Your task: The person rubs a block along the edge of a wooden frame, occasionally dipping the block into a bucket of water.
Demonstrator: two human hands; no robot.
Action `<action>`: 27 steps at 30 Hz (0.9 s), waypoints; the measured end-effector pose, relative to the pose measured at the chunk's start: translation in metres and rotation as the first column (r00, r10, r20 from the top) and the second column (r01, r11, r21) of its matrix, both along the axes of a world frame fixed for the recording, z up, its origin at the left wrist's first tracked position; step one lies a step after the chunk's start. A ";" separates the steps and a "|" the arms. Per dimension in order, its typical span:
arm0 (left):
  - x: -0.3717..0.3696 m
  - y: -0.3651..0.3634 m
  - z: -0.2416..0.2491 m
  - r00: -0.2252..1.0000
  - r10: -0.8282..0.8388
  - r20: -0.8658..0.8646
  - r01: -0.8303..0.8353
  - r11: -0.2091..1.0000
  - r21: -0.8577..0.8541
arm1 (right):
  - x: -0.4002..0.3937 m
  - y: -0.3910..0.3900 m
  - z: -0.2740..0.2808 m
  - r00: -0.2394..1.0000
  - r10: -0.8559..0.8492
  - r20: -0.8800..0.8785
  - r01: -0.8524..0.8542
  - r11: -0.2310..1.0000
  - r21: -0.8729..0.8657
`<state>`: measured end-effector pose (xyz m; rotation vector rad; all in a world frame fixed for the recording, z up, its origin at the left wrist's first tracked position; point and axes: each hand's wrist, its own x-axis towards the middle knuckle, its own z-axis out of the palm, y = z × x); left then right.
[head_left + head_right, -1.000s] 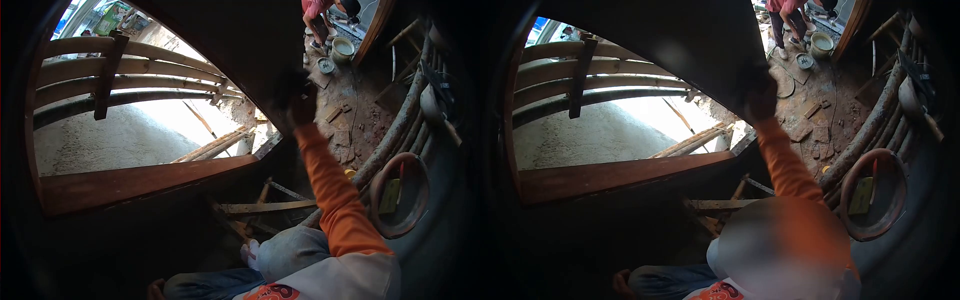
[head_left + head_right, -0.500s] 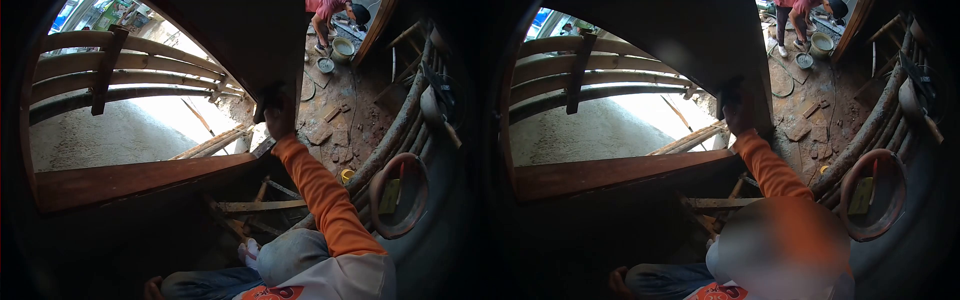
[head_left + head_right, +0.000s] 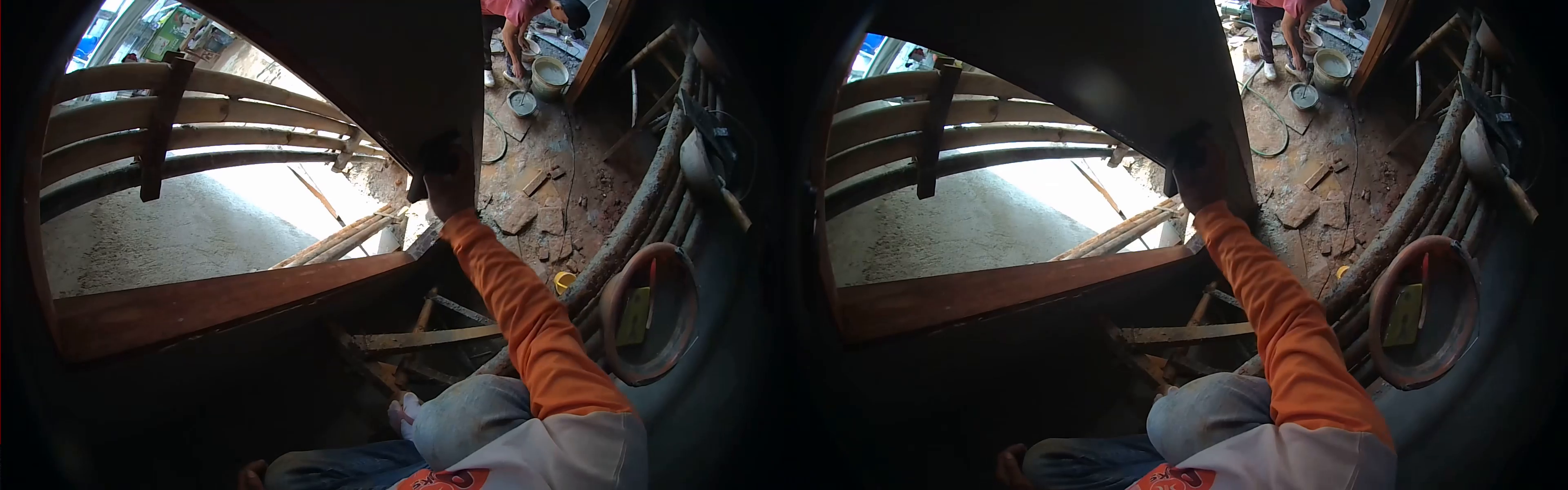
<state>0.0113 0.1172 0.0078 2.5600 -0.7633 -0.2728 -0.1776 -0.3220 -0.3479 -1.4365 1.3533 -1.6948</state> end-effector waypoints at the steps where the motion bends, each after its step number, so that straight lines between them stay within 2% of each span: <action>1: 0.001 0.002 0.000 1.000 -0.013 0.005 0.013 1.000 0.003 | -0.001 -0.014 -0.004 0.998 -0.012 0.069 0.003 0.992 0.124; 3: 0.012 0.022 -0.005 0.998 0.044 -0.039 -0.046 0.998 -0.038 | -0.034 -0.047 -0.010 0.992 -0.018 0.126 0.005 0.995 0.099; 4: 0.016 0.028 -0.008 0.992 0.095 -0.078 -0.101 0.991 -0.082 | -0.052 -0.068 -0.013 0.901 -0.082 0.425 0.011 0.986 0.167; 5: 0.015 0.028 -0.006 0.993 0.091 -0.078 -0.097 0.992 -0.076 | -0.078 -0.080 0.010 0.810 -0.137 0.570 -0.067 0.944 0.323; 6: 0.013 0.026 -0.002 0.997 0.056 -0.047 -0.058 0.997 -0.047 | -0.111 -0.109 -0.028 0.975 -0.219 0.024 0.208 0.951 0.227; 7: 0.011 0.022 -0.001 1.000 0.021 -0.019 -0.021 0.999 -0.033 | -0.122 -0.110 -0.015 0.943 -0.322 -0.079 0.331 0.917 0.221; 8: 0.012 0.021 0.001 1.000 0.012 -0.023 -0.013 0.999 -0.044 | -0.127 -0.112 -0.020 0.961 -0.276 0.033 0.258 0.930 0.261; 9: 0.013 0.021 0.002 0.999 0.032 -0.029 -0.033 0.999 -0.043 | -0.118 -0.090 -0.006 0.938 -0.188 0.292 0.098 0.950 0.297; 10: 0.013 0.018 -0.002 0.998 0.055 -0.038 -0.057 0.997 -0.051 | -0.096 -0.063 0.014 0.841 -0.091 0.533 -0.072 0.958 0.278; 12: 0.009 0.010 -0.004 0.999 0.030 -0.043 -0.032 0.998 -0.049 | -0.044 -0.030 -0.021 0.983 -0.110 0.148 0.079 0.976 0.203; 13: 0.009 0.007 -0.004 0.999 -0.001 -0.035 -0.001 0.999 -0.040 | -0.033 -0.033 -0.004 0.982 -0.113 0.151 0.081 0.976 0.203; 15: 0.006 0.003 -0.002 1.000 -0.007 -0.029 0.007 1.000 -0.013 | -0.030 -0.033 0.038 0.970 -0.114 0.213 0.111 0.993 0.028; 16: 0.005 0.004 0.000 1.000 -0.002 -0.027 0.003 1.000 0.015 | -0.051 -0.073 -0.003 0.949 -0.214 0.233 0.178 0.970 0.164; 17: 0.006 0.009 0.001 1.000 -0.002 -0.030 0.003 1.000 0.018 | -0.083 -0.092 0.014 0.848 -0.139 0.511 0.000 0.965 0.262; 18: 0.009 0.014 0.000 1.000 0.005 -0.028 -0.005 1.000 0.005 | -0.118 -0.126 -0.003 0.892 -0.215 0.398 0.114 0.958 0.263; 19: 0.010 0.017 0.002 1.000 0.015 -0.023 -0.015 1.000 -0.002 | -0.143 -0.151 -0.011 0.891 -0.434 0.133 0.385 0.877 0.287; 20: 0.010 0.017 0.002 1.000 0.018 -0.024 -0.018 1.000 -0.004 | -0.167 -0.163 -0.022 0.893 -0.448 0.044 0.420 0.864 0.276; 21: 0.008 0.015 0.005 0.998 0.049 -0.031 -0.050 0.999 -0.012 | -0.177 -0.153 -0.008 0.933 -0.357 0.038 0.334 0.903 0.271; 22: 0.006 0.012 0.002 0.996 0.080 -0.043 -0.081 0.996 -0.036 | -0.172 -0.144 0.000 0.934 -0.356 0.035 0.336 0.906 0.257; 24: 0.009 0.010 -0.006 0.995 0.077 -0.062 -0.081 0.994 -0.066 | -0.139 -0.124 0.001 0.917 -0.324 0.231 0.290 0.941 0.172; 25: 0.010 0.010 -0.007 0.995 0.073 -0.066 -0.078 0.994 -0.076 | -0.117 -0.118 -0.010 0.920 -0.203 0.334 0.166 0.977 0.136; 26: 0.011 0.010 -0.007 0.995 0.078 -0.060 -0.083 0.994 -0.075 | -0.087 -0.089 0.020 0.903 -0.065 0.424 -0.040 0.971 0.235; 27: 0.012 0.007 -0.007 0.996 0.068 -0.065 -0.072 0.996 -0.058 | -0.055 -0.055 0.050 0.887 -0.120 0.446 0.008 0.970 0.244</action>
